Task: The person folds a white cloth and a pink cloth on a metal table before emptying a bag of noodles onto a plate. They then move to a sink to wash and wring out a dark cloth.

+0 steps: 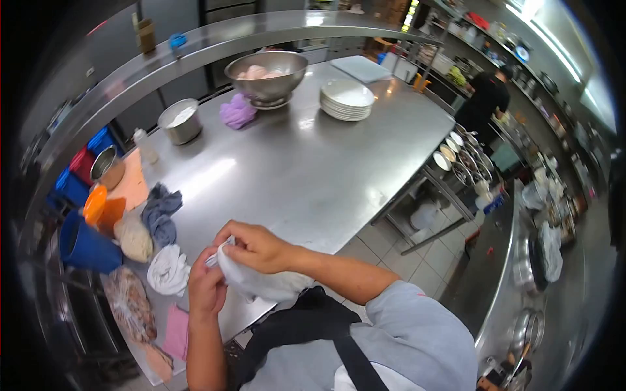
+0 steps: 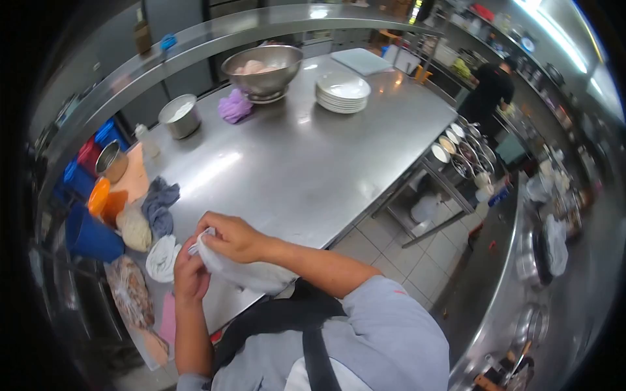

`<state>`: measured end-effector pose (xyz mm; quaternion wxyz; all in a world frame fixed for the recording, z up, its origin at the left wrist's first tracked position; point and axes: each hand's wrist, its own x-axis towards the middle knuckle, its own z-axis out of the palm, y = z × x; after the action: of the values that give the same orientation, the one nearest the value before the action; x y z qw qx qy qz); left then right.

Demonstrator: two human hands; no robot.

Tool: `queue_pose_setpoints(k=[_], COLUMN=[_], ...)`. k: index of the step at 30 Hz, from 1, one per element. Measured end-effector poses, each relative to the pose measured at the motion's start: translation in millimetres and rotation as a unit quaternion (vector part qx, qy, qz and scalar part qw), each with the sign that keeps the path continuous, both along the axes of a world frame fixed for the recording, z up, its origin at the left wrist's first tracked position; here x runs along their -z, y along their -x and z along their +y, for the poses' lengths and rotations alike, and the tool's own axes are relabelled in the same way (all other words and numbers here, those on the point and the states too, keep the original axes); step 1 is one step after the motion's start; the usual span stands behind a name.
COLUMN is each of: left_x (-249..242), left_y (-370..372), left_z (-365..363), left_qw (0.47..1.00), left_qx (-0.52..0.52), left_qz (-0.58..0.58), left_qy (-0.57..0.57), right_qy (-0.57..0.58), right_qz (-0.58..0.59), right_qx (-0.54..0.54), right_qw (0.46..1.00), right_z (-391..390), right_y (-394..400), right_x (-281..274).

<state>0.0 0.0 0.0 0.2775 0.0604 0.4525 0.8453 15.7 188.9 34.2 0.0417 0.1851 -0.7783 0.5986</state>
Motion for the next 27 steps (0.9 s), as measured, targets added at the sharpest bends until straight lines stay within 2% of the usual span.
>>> queue_pose_setpoints(k=[2,3,5,7,9,10,12,14,17,19,20,22,26,27], left_x=[3,-14,-22,-18,-24,-32,-43,-46,-65,-78,-81,-82,-65,-61], left_y=[-4,-2,-13,-10,-6,-2,5,12,5,-8,-11,-14,-15,-15], left_z=[-14,-3,3,-1,-3,1,6,12,19,30,34,37,29,27], left_qw=[0.999,0.997,0.995,0.991,0.985,0.979,0.961,0.948,0.945,0.965,0.966,0.961,0.947,0.947], left_qx=[0.012,0.022,-0.038,-0.053,-0.076,-0.103,-0.146,-0.133,-0.043,-0.002,-0.015,0.012,0.002,0.025], left_qz=[0.045,0.069,0.058,0.077,0.098,0.106,0.144,0.201,0.253,0.223,0.219,0.243,0.267,0.266], left_qy=[0.010,0.027,0.071,0.092,0.122,0.137,0.184,0.206,0.203,0.140,0.140,0.129,0.178,0.179], right_qy=[-0.002,0.014,0.056,0.056,0.042,0.049,-0.095,-0.133,-0.062,-0.148,-0.149,-0.109,-0.111,-0.124], right_qz=[-0.016,0.008,-0.008,0.012,0.125,0.121,0.011,0.114,0.151,0.179,0.178,0.158,0.162,0.195], right_qx=[0.000,0.010,-0.002,0.020,0.089,0.083,0.020,-0.154,-0.286,-0.048,-0.062,0.047,0.057,0.053], right_qw=[1.000,1.000,0.998,0.998,0.987,0.988,0.995,0.972,0.944,0.971,0.971,0.980,0.979,0.972], right_z=[-7,3,5,9,10,12,18,13,8,16,16,15,17,18], right_y=[-8,-9,-19,-26,-32,-38,-49,-61,-57,-45,-44,-42,-38,-37], right_x=[-3,-9,-8,-10,-16,-22,-42,-52,-73,-77,-77,-74,-65,-64])
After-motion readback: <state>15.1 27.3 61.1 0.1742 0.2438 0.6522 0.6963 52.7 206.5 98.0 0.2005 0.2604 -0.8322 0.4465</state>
